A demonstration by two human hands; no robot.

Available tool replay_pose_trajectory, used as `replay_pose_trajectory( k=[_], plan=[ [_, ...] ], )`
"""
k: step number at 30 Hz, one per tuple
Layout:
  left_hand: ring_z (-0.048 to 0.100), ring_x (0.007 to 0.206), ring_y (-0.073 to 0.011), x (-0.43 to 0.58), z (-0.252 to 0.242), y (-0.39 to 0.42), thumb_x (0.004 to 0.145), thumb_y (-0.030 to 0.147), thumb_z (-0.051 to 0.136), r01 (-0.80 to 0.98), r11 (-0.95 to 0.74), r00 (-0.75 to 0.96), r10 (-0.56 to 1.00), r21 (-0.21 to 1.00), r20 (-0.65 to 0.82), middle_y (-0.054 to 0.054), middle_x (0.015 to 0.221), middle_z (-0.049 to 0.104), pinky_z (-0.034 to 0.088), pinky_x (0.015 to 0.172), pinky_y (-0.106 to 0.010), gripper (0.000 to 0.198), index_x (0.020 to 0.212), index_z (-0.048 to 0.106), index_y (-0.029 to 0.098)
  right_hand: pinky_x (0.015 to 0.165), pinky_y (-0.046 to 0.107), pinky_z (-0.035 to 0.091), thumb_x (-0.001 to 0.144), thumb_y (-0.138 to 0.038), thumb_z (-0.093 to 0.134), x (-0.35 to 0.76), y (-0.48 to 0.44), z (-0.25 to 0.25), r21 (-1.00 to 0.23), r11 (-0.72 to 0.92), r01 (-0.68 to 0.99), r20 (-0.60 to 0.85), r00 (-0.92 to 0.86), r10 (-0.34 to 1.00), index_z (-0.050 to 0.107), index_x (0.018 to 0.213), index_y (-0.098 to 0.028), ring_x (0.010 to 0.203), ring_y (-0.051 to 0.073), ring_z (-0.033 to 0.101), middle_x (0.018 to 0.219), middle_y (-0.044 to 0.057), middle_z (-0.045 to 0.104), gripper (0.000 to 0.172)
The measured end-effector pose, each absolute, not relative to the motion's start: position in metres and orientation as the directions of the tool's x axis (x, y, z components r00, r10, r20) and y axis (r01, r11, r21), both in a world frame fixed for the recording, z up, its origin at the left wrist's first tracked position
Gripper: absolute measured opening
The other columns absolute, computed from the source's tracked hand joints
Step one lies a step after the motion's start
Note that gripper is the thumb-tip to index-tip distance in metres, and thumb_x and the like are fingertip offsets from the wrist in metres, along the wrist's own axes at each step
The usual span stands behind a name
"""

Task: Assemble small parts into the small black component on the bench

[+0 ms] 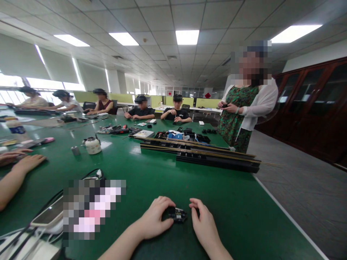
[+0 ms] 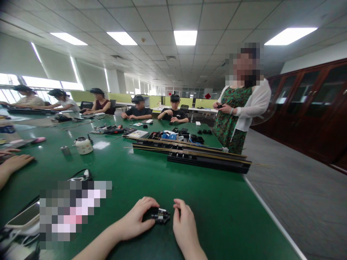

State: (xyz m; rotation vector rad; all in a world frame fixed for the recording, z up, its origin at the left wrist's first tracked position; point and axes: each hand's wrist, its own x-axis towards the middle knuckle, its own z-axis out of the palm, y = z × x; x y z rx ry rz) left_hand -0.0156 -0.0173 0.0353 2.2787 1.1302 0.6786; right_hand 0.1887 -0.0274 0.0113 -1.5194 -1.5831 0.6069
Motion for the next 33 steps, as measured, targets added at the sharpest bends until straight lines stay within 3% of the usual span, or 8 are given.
replay_pose_trajectory(
  k=[15, 33],
  plan=[
    [0.048, 0.100, -0.0229, -0.0154, 0.0375, -0.0174, 0.071, 0.019, 0.059, 0.587, -0.517, 0.528, 0.828, 0.623, 0.189, -0.003, 0.105, 0.057, 0.036, 0.090, -0.032, 0.029, 0.099, 0.056, 0.023, 0.080, 0.032, 0.048, 0.078, -0.027, 0.042, 0.1886, -0.0264, 0.0177, -0.853, 0.114, 0.510, 0.180, 0.082, 0.980, 0.060, 0.097, -0.021, 0.088, 0.020, 0.065, 0.088, 0.006, 0.070, 0.026],
    [0.047, 0.103, -0.0232, -0.0147, 0.0373, -0.0172, 0.066, 0.011, 0.051, 0.579, -0.523, 0.538, 0.822, 0.626, 0.189, -0.004, 0.107, 0.057, 0.036, 0.093, -0.034, 0.042, 0.106, 0.056, 0.024, 0.081, 0.031, 0.047, 0.080, -0.026, 0.040, 0.1899, -0.0282, 0.0197, -0.851, 0.116, 0.513, 0.180, 0.077, 0.981, 0.059, 0.098, -0.020, 0.088, 0.019, 0.064, 0.089, 0.005, 0.070, 0.027]
  ],
)
